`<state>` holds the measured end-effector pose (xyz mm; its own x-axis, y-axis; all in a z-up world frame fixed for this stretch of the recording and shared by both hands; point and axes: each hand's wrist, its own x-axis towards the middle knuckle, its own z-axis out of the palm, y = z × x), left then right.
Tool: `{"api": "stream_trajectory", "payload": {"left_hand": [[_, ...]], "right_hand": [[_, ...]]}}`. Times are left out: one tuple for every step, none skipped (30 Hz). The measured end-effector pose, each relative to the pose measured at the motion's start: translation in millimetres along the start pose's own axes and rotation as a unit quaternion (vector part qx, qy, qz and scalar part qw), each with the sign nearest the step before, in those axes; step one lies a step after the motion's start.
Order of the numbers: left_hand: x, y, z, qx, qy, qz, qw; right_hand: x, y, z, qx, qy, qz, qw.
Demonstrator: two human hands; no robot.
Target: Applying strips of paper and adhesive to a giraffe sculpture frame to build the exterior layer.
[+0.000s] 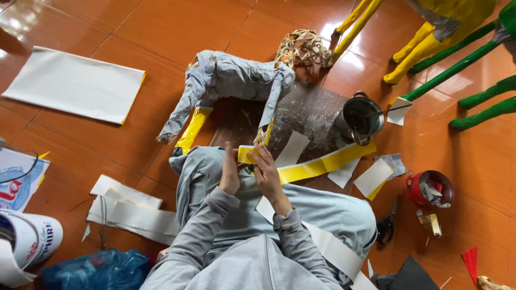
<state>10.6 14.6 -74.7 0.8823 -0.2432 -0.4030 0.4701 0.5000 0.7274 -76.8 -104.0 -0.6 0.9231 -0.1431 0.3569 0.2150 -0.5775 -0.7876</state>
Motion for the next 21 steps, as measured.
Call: {"api": "stream_trajectory", "payload": {"left_hand": [[7.5,-4.8,-2.5,0.001,0.003,-0.001,1.0],[10.1,-12.0,-8.5,0.043,-0.019,0.014,0.999],[13.7,-19.9,-15.2,0.085,-0.042,0.028,0.995],[11.5,-17.3,-14.2,0.086,-0.034,0.016,0.996],[11.3,-15.4,-13.4,0.104,-0.042,0.041,0.993],[8.2,-17.4,-13.0,0.121,-0.049,0.061,0.99],[5.8,-12.4,-10.5,0.121,-0.041,0.044,0.991],[3.6,-7.7,-9.1,0.118,-0.039,0.034,0.992],[2.3,-3.8,-7.2,0.116,-0.037,0.023,0.992],[-5.9,0.0,-8.2,0.121,-0.031,0.007,0.992],[-13.9,4.7,-7.9,0.126,-0.031,-0.005,0.992],[-11.2,15.3,-1.8,0.132,-0.037,-0.008,0.991],[-15.7,16.4,-3.5,0.137,-0.038,-0.016,0.99],[-15.4,19.6,-1.5,0.13,-0.04,-0.02,0.991],[-15.7,23.3,0.8,0.123,-0.041,-0.025,0.991],[-14.0,23.7,1.8,0.126,-0.044,-0.027,0.991],[-12.4,24.3,2.4,0.115,-0.036,-0.03,0.992],[-12.9,24.3,1.3,0.103,-0.026,-0.034,0.994],[-11.5,21.8,-1.4,0.105,-0.026,-0.035,0.994],[-9.1,19.7,-3.4,0.096,-0.021,-0.033,0.995],[-6.6,17.7,-5.5,0.087,-0.015,-0.031,0.996]], "right_hand": [[3.2,3.8,-0.1,0.003,-0.002,0.002,1.0],[0.9,6.1,1.1,-0.029,-0.012,-0.011,0.999],[-1.2,9.7,3.1,-0.06,-0.023,-0.024,0.998],[-3.6,-5.2,-5.2,-0.057,-0.029,-0.012,0.998],[-4.2,-18.3,-12.9,-0.038,0.023,-0.035,0.998],[-7.6,-31.4,-22.1,-0.021,0.073,-0.054,0.996],[-17.8,-20.5,-23.3,-0.021,0.065,-0.037,0.997],[-30.2,-10.0,-23.7,0.022,0.09,0.031,0.995],[-43.5,0.5,-24.7,0.063,0.115,0.099,0.986],[-62.2,26.3,-15.8,0.064,0.113,0.116,0.985],[-82.3,50.4,-7.7,0.171,0.042,0.209,0.962],[-92.1,77.4,0.8,0.275,-0.023,0.286,0.917],[-83.8,52.8,-5.0,0.278,-0.018,0.293,0.915],[-69.4,30.8,-12.4,0.406,-0.06,0.363,0.837],[-54.9,8.2,-20.5,0.521,-0.101,0.422,0.735],[-55.6,28.8,-10.7,0.523,-0.097,0.421,0.734],[-56.4,49.1,-0.6,0.608,-0.03,0.429,0.667],[-59.0,68.8,10.1,0.683,0.037,0.432,0.588],[-61.2,79.8,15.9,0.684,0.038,0.432,0.587],[-61.7,91.5,21.2,0.664,0.114,0.378,0.635],[-62.0,103.1,26.6,0.637,0.188,0.319,0.676]]}}
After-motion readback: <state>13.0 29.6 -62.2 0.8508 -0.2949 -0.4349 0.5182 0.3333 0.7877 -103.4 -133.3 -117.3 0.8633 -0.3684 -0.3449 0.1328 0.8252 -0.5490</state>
